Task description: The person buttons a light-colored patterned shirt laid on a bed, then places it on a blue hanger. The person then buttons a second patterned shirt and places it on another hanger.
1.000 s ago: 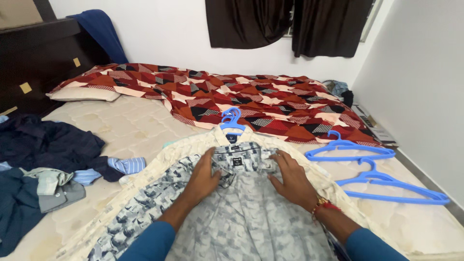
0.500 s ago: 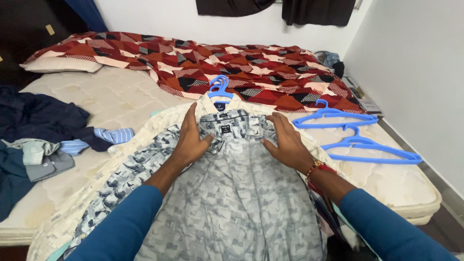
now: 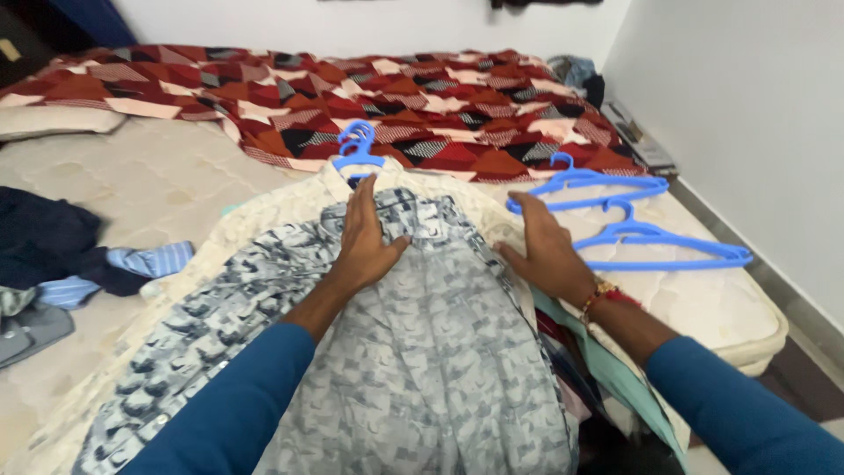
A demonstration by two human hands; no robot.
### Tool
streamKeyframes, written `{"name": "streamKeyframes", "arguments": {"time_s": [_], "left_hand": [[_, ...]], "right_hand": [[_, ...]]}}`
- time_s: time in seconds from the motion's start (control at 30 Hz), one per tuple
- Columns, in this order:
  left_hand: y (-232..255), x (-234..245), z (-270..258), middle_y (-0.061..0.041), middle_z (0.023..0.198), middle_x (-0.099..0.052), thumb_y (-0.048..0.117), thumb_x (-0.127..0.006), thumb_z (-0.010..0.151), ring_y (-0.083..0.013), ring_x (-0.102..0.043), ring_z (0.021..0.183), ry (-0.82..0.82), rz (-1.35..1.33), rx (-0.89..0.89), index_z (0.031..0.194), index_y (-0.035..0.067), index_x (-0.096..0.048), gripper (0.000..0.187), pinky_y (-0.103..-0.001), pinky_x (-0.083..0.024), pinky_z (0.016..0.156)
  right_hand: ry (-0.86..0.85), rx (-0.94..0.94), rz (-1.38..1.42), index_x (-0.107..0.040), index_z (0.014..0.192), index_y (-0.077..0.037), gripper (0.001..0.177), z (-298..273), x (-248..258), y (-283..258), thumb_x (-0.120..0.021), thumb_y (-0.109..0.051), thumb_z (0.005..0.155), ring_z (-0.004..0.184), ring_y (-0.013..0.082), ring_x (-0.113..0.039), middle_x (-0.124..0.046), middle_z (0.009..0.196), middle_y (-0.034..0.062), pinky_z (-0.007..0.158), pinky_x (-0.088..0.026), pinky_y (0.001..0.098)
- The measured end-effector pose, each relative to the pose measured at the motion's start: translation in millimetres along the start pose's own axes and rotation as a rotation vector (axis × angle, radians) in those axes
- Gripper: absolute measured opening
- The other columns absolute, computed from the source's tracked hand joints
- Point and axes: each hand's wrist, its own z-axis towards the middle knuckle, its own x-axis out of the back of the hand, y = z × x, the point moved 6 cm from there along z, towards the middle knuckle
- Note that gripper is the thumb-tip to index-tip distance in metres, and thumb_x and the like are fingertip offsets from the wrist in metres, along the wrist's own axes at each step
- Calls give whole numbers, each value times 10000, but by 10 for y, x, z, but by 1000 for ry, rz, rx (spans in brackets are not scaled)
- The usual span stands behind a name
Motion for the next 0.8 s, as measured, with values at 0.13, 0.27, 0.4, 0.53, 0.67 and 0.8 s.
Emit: {"name": "streamKeyframes", "arguments": {"time_s": [0.13, 0.27, 0.4, 0.53, 0.67, 0.8], "left_hand": [[55, -521, 311, -284, 1652, -143, 205, -841, 779, -472, -114, 1522, -88, 20, -27, 1604, 40, -53, 1152, -514, -135, 1234], [187, -957, 648, -267, 1673, -205, 261, -844, 787, -444, -206, 1564, -79, 22, -190, 1627, 35, -69, 1164, -498, -194, 1296], [410, -1336, 747, -308, 1685, -117, 298, -857, 815, -483, -120, 1556, -203, 127, -123, 1643, 54, -21, 1201, -603, -136, 1238], [676, -1560, 801, -232, 1704, -111, 329, -844, 797, -462, -83, 1569, -351, 176, -188, 1639, 185, -31, 1179, -682, -155, 1168], [912, -1820, 975, -243, 1707, -87, 316, -830, 820, -485, -63, 1567, -345, 168, -274, 1646, 185, -30, 1158, -690, -154, 1161], [1072, -2308, 922, -221, 1699, -129, 312, -817, 803, -472, -120, 1557, -373, 163, -293, 1642, 202, -49, 1143, -676, -187, 1163]], "right_hand": [[10, 3, -38, -337, 1497, 17, 791, 6, 77, 525, -745, -254, 875, 1309, 418, -508, -452, 1470, 259, 1064, -445, 477], [93, 161, -130, -303, 1527, 40, 823, -53, 144, 1230, -785, -255, 929, 1373, 449, -471, -437, 1495, 300, 1129, -414, 494], [83, -81, 5, -284, 1549, 0, 858, 112, 116, 1983, -814, -271, 931, 1318, 409, -557, -519, 1435, 277, 1045, -507, 463], [97, -303, 72, -333, 1492, -13, 802, 148, 225, 2420, -825, -310, 931, 1188, 384, -651, -578, 1376, 266, 937, -566, 445], [83, -323, 33, -345, 1496, 0, 802, -148, 430, 2486, -836, -301, 937, 1176, 396, -660, -611, 1346, 288, 947, -551, 465], [79, -406, -7, -352, 1497, -4, 787, -475, 671, 2747, -807, -300, 927, 1177, 396, -662, -608, 1348, 294, 943, -555, 460]]}}
